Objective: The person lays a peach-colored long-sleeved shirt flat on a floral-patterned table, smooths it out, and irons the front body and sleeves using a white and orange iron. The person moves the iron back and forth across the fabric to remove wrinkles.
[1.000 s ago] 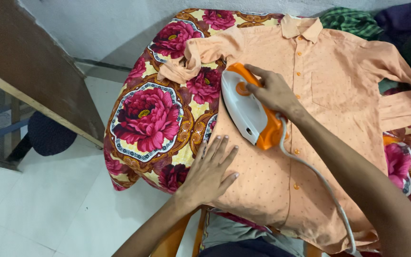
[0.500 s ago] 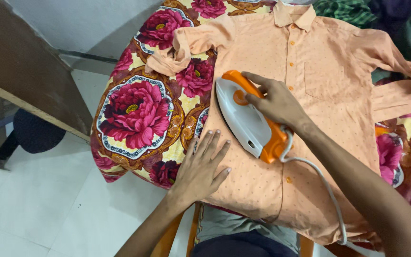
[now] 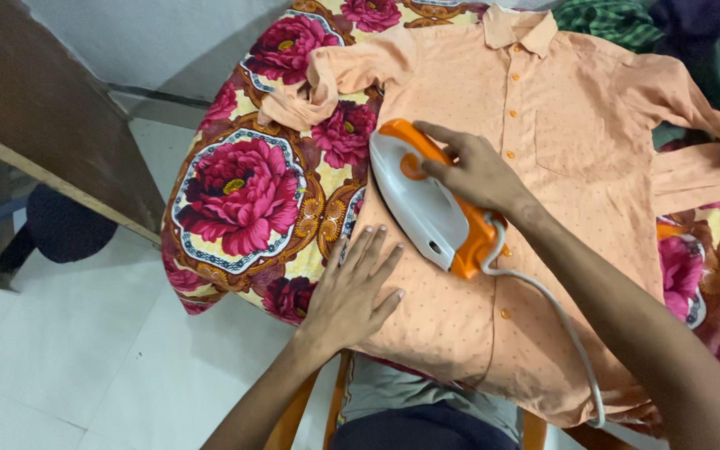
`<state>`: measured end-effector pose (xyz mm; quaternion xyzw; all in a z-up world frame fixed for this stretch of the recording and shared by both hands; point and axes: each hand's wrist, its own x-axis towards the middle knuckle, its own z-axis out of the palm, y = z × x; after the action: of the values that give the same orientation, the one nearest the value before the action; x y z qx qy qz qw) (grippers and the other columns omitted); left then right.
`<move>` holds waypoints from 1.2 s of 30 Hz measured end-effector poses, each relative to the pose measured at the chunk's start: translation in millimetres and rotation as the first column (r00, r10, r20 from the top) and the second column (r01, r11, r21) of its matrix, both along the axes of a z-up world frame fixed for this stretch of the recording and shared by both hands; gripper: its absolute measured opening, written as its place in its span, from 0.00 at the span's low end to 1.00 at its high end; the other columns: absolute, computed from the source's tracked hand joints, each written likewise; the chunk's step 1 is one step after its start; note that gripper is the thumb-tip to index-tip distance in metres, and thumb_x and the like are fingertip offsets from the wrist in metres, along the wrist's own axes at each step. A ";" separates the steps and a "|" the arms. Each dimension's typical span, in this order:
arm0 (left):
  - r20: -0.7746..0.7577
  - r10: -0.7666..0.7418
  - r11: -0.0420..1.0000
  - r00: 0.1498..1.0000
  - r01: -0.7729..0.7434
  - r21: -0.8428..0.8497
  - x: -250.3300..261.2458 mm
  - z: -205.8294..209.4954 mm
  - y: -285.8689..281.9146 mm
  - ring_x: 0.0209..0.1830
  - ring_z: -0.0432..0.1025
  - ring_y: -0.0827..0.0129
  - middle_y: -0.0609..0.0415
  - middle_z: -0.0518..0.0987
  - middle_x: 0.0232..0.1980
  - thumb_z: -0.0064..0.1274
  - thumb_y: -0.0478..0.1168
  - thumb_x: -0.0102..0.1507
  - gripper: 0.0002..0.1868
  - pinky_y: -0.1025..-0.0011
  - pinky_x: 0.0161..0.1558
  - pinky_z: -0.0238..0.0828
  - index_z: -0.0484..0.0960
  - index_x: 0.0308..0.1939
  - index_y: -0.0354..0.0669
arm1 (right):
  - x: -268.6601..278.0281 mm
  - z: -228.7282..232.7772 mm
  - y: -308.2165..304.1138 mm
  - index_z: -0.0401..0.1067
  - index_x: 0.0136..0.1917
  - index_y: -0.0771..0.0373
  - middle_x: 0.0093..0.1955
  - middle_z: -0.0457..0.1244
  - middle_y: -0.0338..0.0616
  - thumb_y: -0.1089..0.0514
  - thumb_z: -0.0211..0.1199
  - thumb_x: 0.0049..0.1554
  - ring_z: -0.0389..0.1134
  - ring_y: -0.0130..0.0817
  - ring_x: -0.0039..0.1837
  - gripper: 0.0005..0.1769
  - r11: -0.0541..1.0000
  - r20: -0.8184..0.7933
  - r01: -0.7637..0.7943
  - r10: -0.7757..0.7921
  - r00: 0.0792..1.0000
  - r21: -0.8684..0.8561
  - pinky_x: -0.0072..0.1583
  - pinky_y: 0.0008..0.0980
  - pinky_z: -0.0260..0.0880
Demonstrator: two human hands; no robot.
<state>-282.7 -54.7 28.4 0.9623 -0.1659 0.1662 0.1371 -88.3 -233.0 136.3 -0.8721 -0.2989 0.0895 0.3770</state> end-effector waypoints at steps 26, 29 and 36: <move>-0.076 0.040 0.999 0.996 -0.039 0.019 -30.6 1.2 8.0 0.82 0.46 0.47 0.33 0.52 0.80 0.46 0.58 0.67 0.43 0.40 0.76 0.33 0.56 0.75 0.27 | -19.6 1.8 -2.9 0.61 0.79 0.49 0.56 0.71 0.60 0.48 0.62 0.56 0.75 0.43 0.56 0.38 0.995 -0.036 -0.064 0.061 0.997 -0.071 0.60 0.41 0.71; -0.080 0.042 0.999 0.996 -0.041 0.006 -44.0 1.8 14.6 0.82 0.45 0.48 0.35 0.51 0.81 0.47 0.57 0.67 0.43 0.40 0.76 0.32 0.56 0.76 0.28 | -29.8 2.8 -12.1 0.60 0.79 0.50 0.61 0.69 0.59 0.50 0.61 0.55 0.73 0.47 0.57 0.39 0.989 0.019 -0.128 0.130 0.991 -0.077 0.60 0.43 0.71; -0.107 0.072 0.997 0.992 -0.071 0.014 -53.2 1.4 19.1 0.82 0.44 0.47 0.38 0.50 0.81 0.48 0.56 0.67 0.42 0.39 0.76 0.31 0.56 0.75 0.31 | -27.9 6.4 8.4 0.60 0.79 0.47 0.57 0.71 0.58 0.50 0.61 0.55 0.75 0.45 0.57 0.40 0.993 -0.048 -0.082 0.078 0.996 -0.089 0.62 0.43 0.72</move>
<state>-335.9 -35.6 29.8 0.9758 -0.1247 0.1183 0.1348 -116.2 -224.6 142.7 -0.8736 -0.3207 0.1373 0.3394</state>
